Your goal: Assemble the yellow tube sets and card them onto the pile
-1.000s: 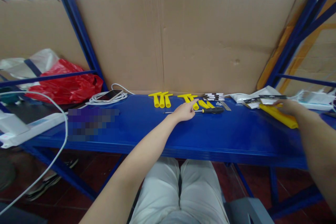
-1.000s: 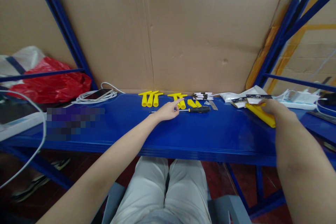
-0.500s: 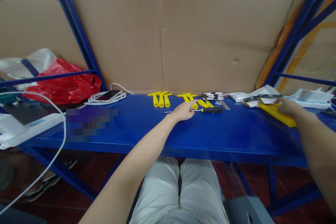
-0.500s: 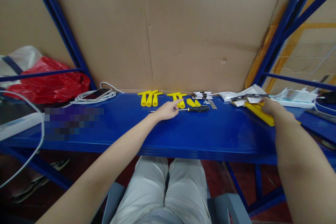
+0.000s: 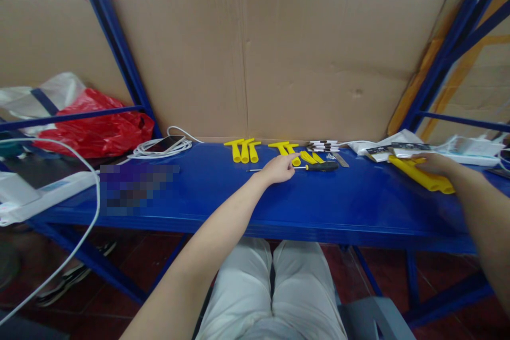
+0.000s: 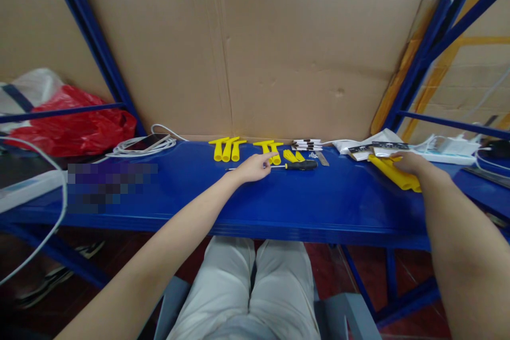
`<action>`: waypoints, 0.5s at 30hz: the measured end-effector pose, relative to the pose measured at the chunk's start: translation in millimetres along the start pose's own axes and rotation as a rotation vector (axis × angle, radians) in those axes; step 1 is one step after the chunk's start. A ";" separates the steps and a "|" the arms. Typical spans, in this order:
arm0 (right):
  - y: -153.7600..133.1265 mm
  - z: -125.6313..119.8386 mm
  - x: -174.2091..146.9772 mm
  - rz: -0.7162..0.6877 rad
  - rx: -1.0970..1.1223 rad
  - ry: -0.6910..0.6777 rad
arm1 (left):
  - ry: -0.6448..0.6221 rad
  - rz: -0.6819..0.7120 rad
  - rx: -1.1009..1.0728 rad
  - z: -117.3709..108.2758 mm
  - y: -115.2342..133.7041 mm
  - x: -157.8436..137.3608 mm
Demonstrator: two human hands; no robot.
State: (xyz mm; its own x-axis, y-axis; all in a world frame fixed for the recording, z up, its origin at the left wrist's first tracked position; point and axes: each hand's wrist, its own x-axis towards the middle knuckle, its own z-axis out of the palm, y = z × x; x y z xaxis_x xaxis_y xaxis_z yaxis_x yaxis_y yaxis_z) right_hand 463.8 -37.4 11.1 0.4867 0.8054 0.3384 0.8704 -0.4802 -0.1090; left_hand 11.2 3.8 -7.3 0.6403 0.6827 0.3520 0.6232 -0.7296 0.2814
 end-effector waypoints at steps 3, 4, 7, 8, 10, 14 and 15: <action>-11.7 -15.5 -10.7 0.099 -0.099 -0.131 | -0.002 -0.002 0.008 -0.2 0.0 0.3; -17.6 -20.9 -15.2 0.094 -0.111 -0.128 | -0.001 -0.001 0.012 -0.3 0.0 0.4; -41.0 -36.0 -29.4 0.139 -0.093 -0.086 | 0.001 -0.002 0.019 -0.5 0.2 0.4; -50.4 -40.4 -33.9 0.151 -0.078 -0.063 | 0.002 -0.004 0.019 -0.6 0.3 0.3; -70.2 -47.7 -41.5 0.112 -0.034 0.000 | 0.000 -0.006 0.013 -1.0 0.8 0.1; -107.7 -55.1 -47.4 0.034 0.085 0.122 | -0.003 -0.010 0.017 -1.7 2.1 -0.3; -116.0 -55.2 -46.7 0.003 0.123 0.171 | -0.006 -0.013 0.025 -1.9 2.3 -0.3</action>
State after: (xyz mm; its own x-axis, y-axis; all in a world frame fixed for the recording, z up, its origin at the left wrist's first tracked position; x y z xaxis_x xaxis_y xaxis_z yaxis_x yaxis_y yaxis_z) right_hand 336.0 -38.4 59.5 0.4782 0.7283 0.4907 0.8768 -0.4279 -0.2194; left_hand 11.6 1.9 -5.0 0.6347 0.6927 0.3426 0.6429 -0.7193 0.2633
